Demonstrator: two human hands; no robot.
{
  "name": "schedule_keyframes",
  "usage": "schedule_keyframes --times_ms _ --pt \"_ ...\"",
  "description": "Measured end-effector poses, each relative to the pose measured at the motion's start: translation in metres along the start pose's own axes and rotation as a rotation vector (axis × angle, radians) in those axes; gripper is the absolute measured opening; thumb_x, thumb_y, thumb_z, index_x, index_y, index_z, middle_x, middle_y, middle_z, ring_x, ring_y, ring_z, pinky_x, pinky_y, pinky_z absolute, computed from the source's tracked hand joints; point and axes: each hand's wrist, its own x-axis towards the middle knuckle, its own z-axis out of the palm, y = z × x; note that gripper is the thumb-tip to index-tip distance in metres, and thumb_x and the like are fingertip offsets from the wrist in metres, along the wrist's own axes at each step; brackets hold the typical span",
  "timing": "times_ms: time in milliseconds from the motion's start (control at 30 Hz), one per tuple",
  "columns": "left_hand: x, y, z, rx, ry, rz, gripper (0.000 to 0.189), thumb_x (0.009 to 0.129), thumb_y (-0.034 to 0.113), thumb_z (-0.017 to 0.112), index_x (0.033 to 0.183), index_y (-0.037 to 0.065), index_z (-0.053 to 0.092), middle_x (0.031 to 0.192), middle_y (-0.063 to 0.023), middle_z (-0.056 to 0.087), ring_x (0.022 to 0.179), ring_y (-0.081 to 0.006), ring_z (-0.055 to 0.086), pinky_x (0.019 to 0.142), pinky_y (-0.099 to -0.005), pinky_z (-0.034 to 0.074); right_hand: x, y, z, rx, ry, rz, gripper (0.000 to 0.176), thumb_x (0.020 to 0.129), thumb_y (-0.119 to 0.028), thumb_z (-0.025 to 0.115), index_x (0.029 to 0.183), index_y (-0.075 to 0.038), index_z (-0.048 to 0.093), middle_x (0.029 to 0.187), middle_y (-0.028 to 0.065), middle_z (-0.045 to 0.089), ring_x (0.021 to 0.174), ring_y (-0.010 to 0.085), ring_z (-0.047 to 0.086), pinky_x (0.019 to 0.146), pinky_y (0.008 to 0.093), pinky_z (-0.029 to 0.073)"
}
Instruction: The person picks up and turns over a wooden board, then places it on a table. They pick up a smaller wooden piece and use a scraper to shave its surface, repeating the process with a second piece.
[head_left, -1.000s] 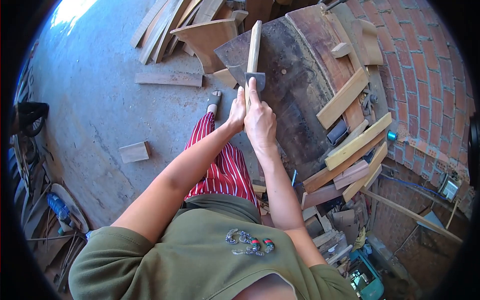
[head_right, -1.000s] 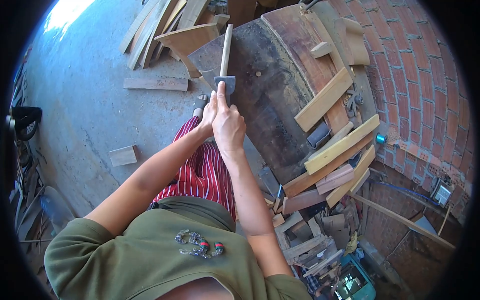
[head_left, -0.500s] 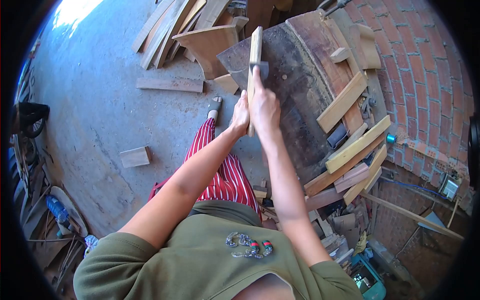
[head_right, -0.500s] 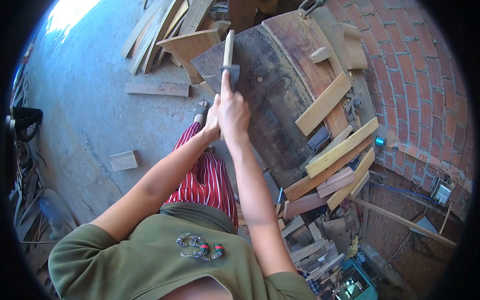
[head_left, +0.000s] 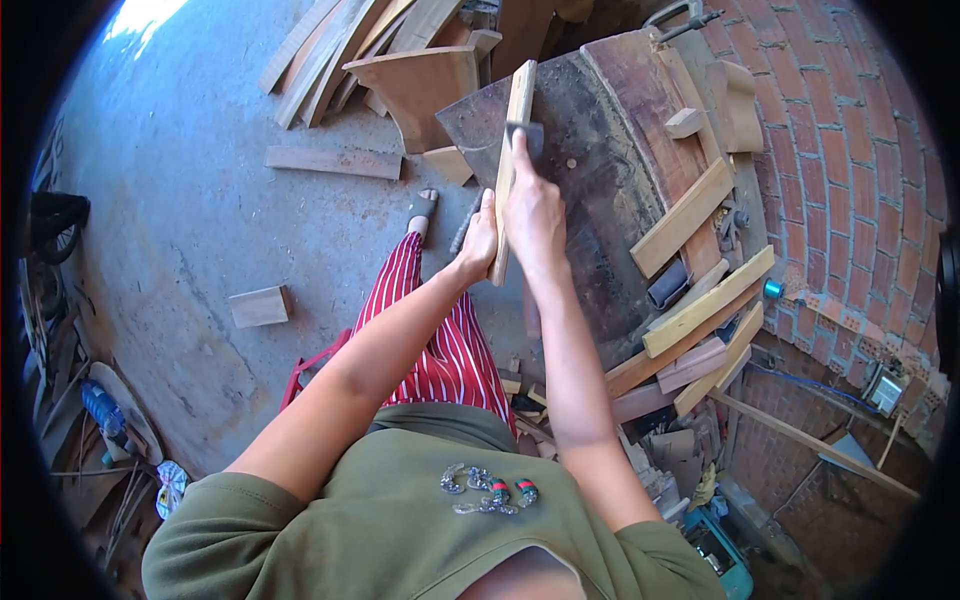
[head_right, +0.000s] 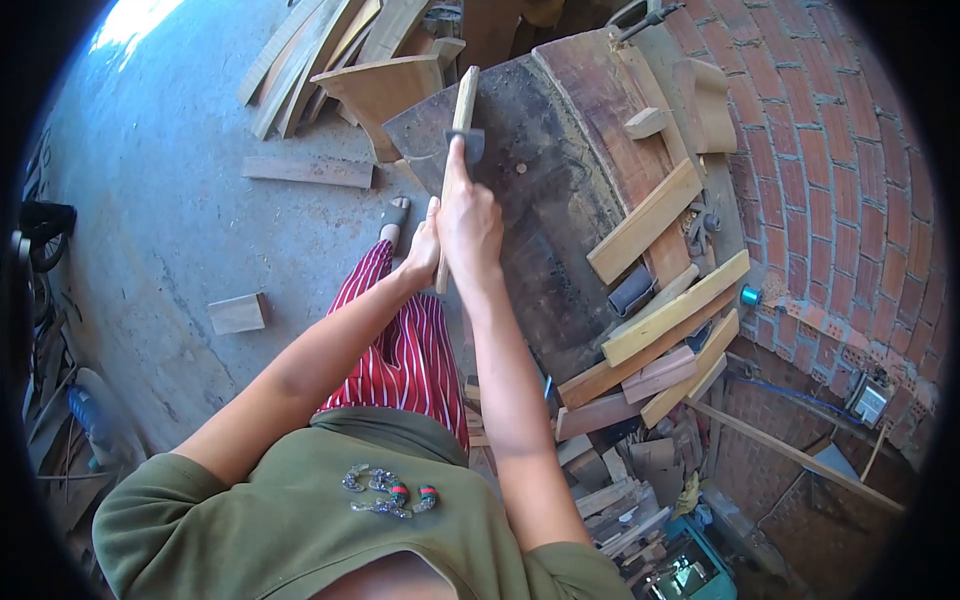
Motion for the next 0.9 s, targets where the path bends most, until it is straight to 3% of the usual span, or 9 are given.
schedule_keyframes --times_ms 200,267,367,400,467,600,667,767,900 --pt "0.003 0.002 0.006 0.069 0.04 0.025 0.076 0.102 0.056 0.023 0.122 -0.009 0.057 0.107 -0.0182 0.066 0.097 -0.0225 0.062 0.086 -0.037 0.049 -0.012 0.009 0.009 0.011 0.043 0.027 0.067 0.087 -0.005 0.054 0.15 -0.017 0.031 0.086 0.0286 0.066 0.083 0.0433 0.067 0.072 0.0512 0.053" --pt "-0.004 0.01 0.007 0.095 0.031 -0.018 0.075 0.102 0.056 0.023 0.122 -0.007 0.057 0.108 -0.0176 0.066 0.099 -0.0215 0.062 0.086 -0.0367 0.05 -0.03 0.012 0.019 -0.086 0.091 -0.006 0.069 0.086 -0.017 0.063 0.149 -0.02 0.034 0.074 0.0224 0.064 0.071 0.0384 0.069 0.065 0.0468 0.056" --pt "0.008 -0.007 0.001 -0.026 -0.026 0.011 0.075 0.102 0.057 0.023 0.124 -0.006 0.057 0.107 -0.0163 0.066 0.096 -0.0196 0.062 0.084 -0.0359 0.051 0.001 0.005 0.005 -0.073 0.045 0.002 0.066 0.087 -0.019 0.061 0.149 -0.019 0.035 0.073 0.022 0.064 0.07 0.0381 0.069 0.064 0.0467 0.056" --pt "0.004 0.007 -0.002 0.108 -0.001 -0.128 0.075 0.102 0.057 0.023 0.125 -0.006 0.056 0.106 -0.0161 0.066 0.096 -0.0193 0.061 0.085 -0.0354 0.05 0.014 0.007 0.003 -0.07 0.027 -0.014 0.066 0.088 -0.019 0.061 0.149 -0.018 0.035 0.073 0.022 0.064 0.07 0.0379 0.069 0.064 0.0468 0.056" --pt "0.012 -0.004 0.0 0.049 0.025 0.059 0.075 0.102 0.058 0.023 0.122 -0.006 0.058 0.103 -0.0163 0.066 0.093 -0.0198 0.062 0.084 -0.0353 0.05 0.011 0.005 0.004 -0.087 0.042 -0.015 0.067 0.087 -0.018 0.061 0.149 -0.016 0.034 0.074 0.0228 0.064 0.071 0.0374 0.069 0.064 0.0469 0.056" --pt "0.002 -0.001 -0.002 0.071 -0.014 0.019 0.076 0.101 0.059 0.024 0.118 -0.006 0.059 0.101 -0.0163 0.066 0.089 -0.0208 0.063 0.083 -0.0362 0.05 -0.019 0.009 0.007 -0.075 0.046 0.003 0.069 0.087 -0.017 0.062 0.149 -0.017 0.033 0.076 0.0235 0.065 0.072 0.0379 0.069 0.064 0.0475 0.056" --pt "-0.003 0.007 0.001 0.047 -0.01 0.032 0.076 0.101 0.06 0.024 0.114 -0.006 0.061 0.094 -0.0146 0.066 0.082 -0.0206 0.063 0.077 -0.0354 0.051 -0.024 0.011 0.009 -0.098 0.0 0.012 0.071 0.087 -0.016 0.063 0.15 -0.019 0.032 0.076 0.023 0.065 0.073 0.0393 0.069 0.064 0.0482 0.056" --pt "0.003 0.013 -0.004 0.146 0.007 -0.136 0.074 0.101 0.059 0.024 0.113 -0.003 0.062 0.084 -0.0107 0.063 0.074 -0.0178 0.061 0.066 -0.0321 0.051 0.014 0.01 0.008 -0.082 0.059 -0.005 0.071 0.086 -0.016 0.064 0.15 -0.02 0.032 0.076 0.0226 0.065 0.073 0.0392 0.069 0.065 0.0484 0.056" --pt "0.005 0.002 0.0 0.011 -0.025 0.025 0.074 0.102 0.057 0.023 0.12 -0.005 0.059 0.096 -0.0133 0.066 0.084 -0.0189 0.063 0.076 -0.0337 0.052 -0.012 0.009 0.008 -0.064 0.057 0.018 0.072 0.086 -0.015 0.064 0.15 -0.021 0.031 0.076 0.0228 0.065 0.074 0.0393 0.069 0.066 0.0484 0.056"
